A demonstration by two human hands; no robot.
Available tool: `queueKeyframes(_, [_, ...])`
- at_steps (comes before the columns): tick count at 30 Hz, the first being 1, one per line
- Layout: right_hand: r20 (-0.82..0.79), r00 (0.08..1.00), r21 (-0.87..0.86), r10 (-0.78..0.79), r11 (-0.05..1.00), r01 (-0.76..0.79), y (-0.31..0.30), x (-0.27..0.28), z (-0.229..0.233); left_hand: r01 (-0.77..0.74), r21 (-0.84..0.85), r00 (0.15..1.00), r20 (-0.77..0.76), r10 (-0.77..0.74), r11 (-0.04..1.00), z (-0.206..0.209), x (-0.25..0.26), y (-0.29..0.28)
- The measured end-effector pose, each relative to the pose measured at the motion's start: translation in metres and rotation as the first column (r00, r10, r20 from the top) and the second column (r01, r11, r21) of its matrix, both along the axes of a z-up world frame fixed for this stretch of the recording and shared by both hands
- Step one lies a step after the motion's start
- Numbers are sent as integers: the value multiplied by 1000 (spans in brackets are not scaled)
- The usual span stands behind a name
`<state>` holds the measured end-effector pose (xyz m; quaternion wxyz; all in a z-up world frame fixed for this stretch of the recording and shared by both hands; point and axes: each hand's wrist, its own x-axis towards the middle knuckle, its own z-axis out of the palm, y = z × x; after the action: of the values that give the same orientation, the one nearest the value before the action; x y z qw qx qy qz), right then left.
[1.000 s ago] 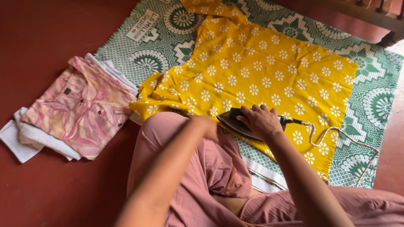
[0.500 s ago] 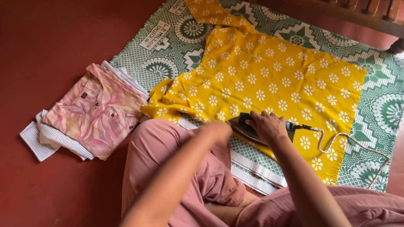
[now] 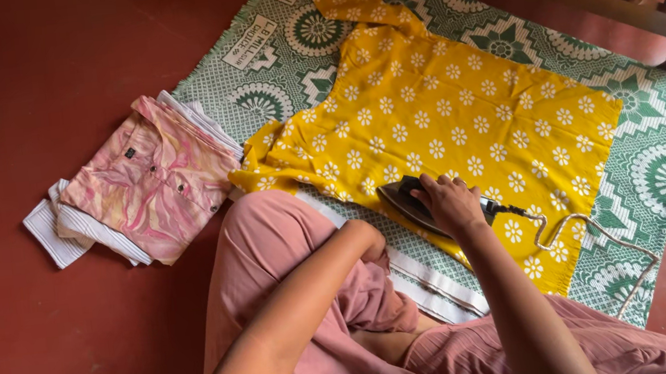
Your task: The person irons a yellow floral-patterned cloth laid on a green patterned mat on the floor. They use a handheld iron, moving it back and forth while smoothing the fabric with their left hand. A stack of folded clothes is visible to the left.
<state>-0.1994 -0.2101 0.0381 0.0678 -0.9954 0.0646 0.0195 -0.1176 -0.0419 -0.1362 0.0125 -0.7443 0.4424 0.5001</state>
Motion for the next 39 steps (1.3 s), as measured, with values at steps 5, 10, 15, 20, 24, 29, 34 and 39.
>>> queueKeyframes(5, [14, 996, 5, 93, 996, -93, -5, 1, 5, -2, -100, 1000, 0, 2, 995, 52, 39, 19])
queueKeyframes(10, [4, 985, 27, 173, 985, -173, -1, 15, 10, 43, -672, 678, 563, 472, 739, 93, 98, 95])
queueKeyframes(15, [-41, 969, 12, 243, 970, -242, 14, 43, 17, -90, -498, 700, 584, 410, 863, 72, 122, 112])
queueKeyframes(20, [-15, 936, 33, 353, 935, -352, 36, 56, 14, -372, -351, 674, 535, 509, 860, 53, 133, 112])
queueKeyframes(24, [3, 902, 33, 431, 902, -431, 40, 61, 15, -456, -323, 625, 547, 557, 829, 57, 131, 112])
queueKeyframes(29, [-26, 934, 17, 355, 935, -355, 51, 68, 16, -503, -269, 624, 545, 561, 821, 68, 129, 107])
queueKeyframes(34, [46, 950, 43, 308, 950, -310, 58, 68, 16, -542, -288, 610, 511, 605, 789, 71, 125, 110])
queueKeyframes(39, [106, 897, 104, 429, 893, -439, 46, 56, 22, -562, -309, 580, 514, 632, 767, 73, 125, 110])
